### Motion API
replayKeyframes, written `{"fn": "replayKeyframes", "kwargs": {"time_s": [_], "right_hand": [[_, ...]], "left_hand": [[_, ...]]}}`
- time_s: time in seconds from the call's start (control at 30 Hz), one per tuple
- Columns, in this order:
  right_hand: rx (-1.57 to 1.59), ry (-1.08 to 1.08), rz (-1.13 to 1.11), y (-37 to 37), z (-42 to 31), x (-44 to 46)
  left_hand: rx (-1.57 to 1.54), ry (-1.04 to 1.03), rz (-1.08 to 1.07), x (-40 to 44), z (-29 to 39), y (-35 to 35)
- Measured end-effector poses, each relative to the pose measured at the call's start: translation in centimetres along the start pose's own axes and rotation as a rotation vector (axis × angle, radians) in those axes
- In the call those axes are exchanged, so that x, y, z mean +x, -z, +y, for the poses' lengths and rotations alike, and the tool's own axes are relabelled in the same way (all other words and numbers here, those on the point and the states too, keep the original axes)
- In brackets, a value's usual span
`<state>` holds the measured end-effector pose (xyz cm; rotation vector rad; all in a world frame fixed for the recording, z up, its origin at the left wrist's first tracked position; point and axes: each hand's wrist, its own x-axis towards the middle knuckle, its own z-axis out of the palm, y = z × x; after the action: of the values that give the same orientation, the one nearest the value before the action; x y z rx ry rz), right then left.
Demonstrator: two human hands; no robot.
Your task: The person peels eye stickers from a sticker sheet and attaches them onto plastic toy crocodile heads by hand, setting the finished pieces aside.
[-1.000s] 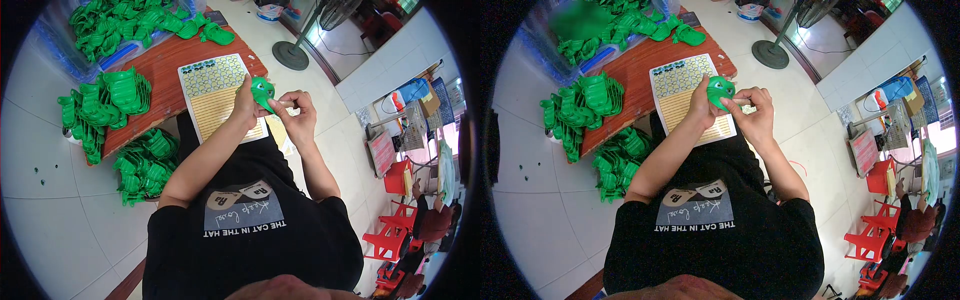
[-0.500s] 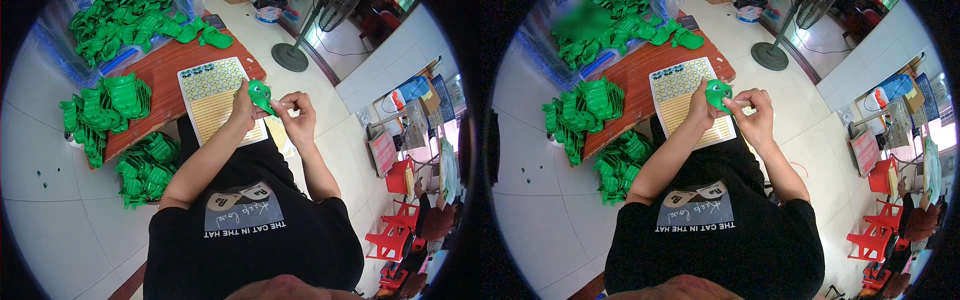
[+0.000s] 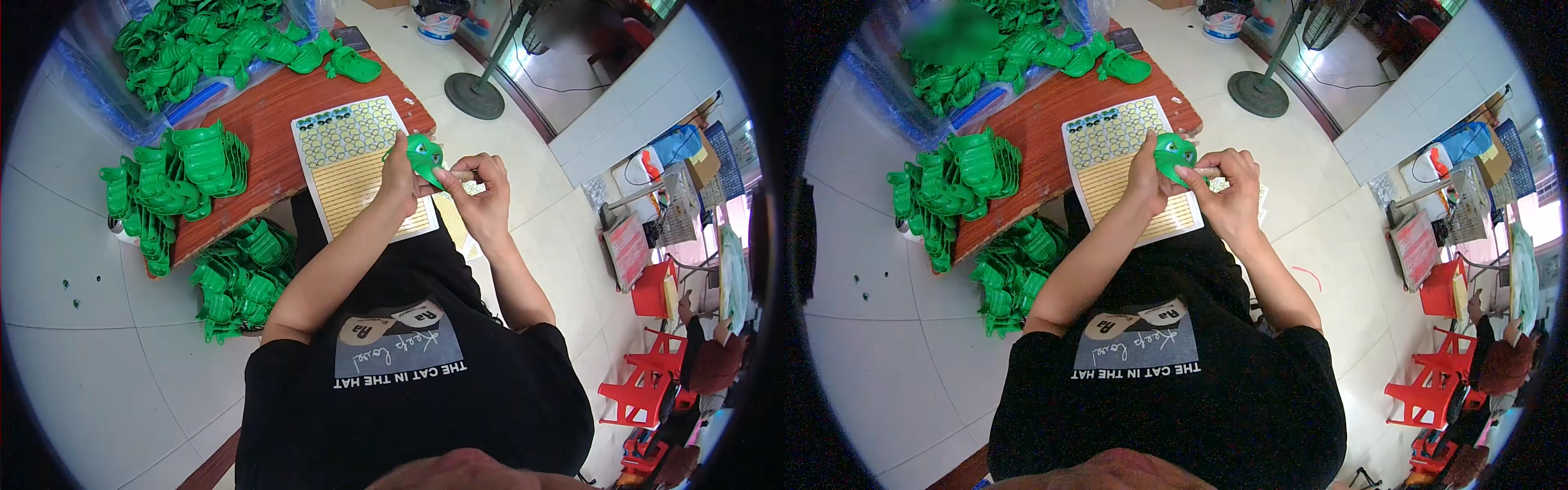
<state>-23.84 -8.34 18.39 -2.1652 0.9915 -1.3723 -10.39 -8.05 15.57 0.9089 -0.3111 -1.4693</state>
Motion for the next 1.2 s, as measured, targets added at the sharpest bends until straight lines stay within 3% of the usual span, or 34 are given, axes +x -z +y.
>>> {"fn": "replayKeyframes", "kwargs": {"time_s": [0.1,0.2,0.23,0.33,0.47,0.5,0.57,0.6,0.63,0.73,0.83,0.93,1.0,1.07,1.2], "right_hand": [[-0.27,0.13,-0.022,0.4,-0.2,0.0],[-0.424,0.083,0.028,1.1,-0.4,0.4],[-0.389,0.13,0.025,1.1,-0.2,0.6],[0.24,-0.236,0.081,0.8,1.7,0.9],[0.321,-0.228,-0.053,0.1,0.9,-0.2],[0.214,-0.175,-0.038,-0.5,0.5,-0.5],[0.262,-0.287,-0.037,-0.7,-0.3,-0.7],[0.292,-0.338,-0.055,-1.1,-0.6,-0.6],[0.13,-0.164,0.017,-1.8,1.0,-0.6],[0.399,-0.163,-0.017,-2.8,4.4,-2.5],[0.418,-0.419,-0.076,-4.5,6.6,-6.0],[0.093,-0.196,-0.121,-6.5,10.6,-8.3],[0.25,-0.25,-0.027,-8.0,14.3,-10.0],[0.113,-0.292,-0.048,-7.3,13.3,-10.2],[0.121,-0.225,0.033,-7.8,13.4,-11.9]], "left_hand": [[0.042,-0.064,0.004,0.7,-0.5,0.7],[0.019,-0.052,-0.004,0.4,-0.4,0.9],[-0.035,0.006,-0.012,-0.1,-0.3,0.8],[-0.132,0.087,-0.057,-0.6,-0.3,0.8],[-0.087,0.059,-0.008,-1.1,0.0,0.6],[-0.084,0.025,-0.03,-0.8,-0.3,0.9],[-0.084,-0.067,-0.057,-0.1,-0.9,1.9],[-0.122,-0.093,-0.132,-0.6,-0.7,2.4],[-0.159,-0.128,-0.203,-1.5,-0.6,2.8],[-0.366,-0.13,-0.329,-4.6,0.3,4.3],[-0.292,-0.241,-0.173,-8.4,1.6,7.3],[-0.219,-0.43,-0.042,-12.3,1.7,11.7],[-0.254,-0.471,0.061,-15.4,1.7,14.6],[-0.257,-0.512,0.222,-17.9,0.7,17.3],[-0.295,-0.508,0.704,-21.1,-4.1,22.7]]}}
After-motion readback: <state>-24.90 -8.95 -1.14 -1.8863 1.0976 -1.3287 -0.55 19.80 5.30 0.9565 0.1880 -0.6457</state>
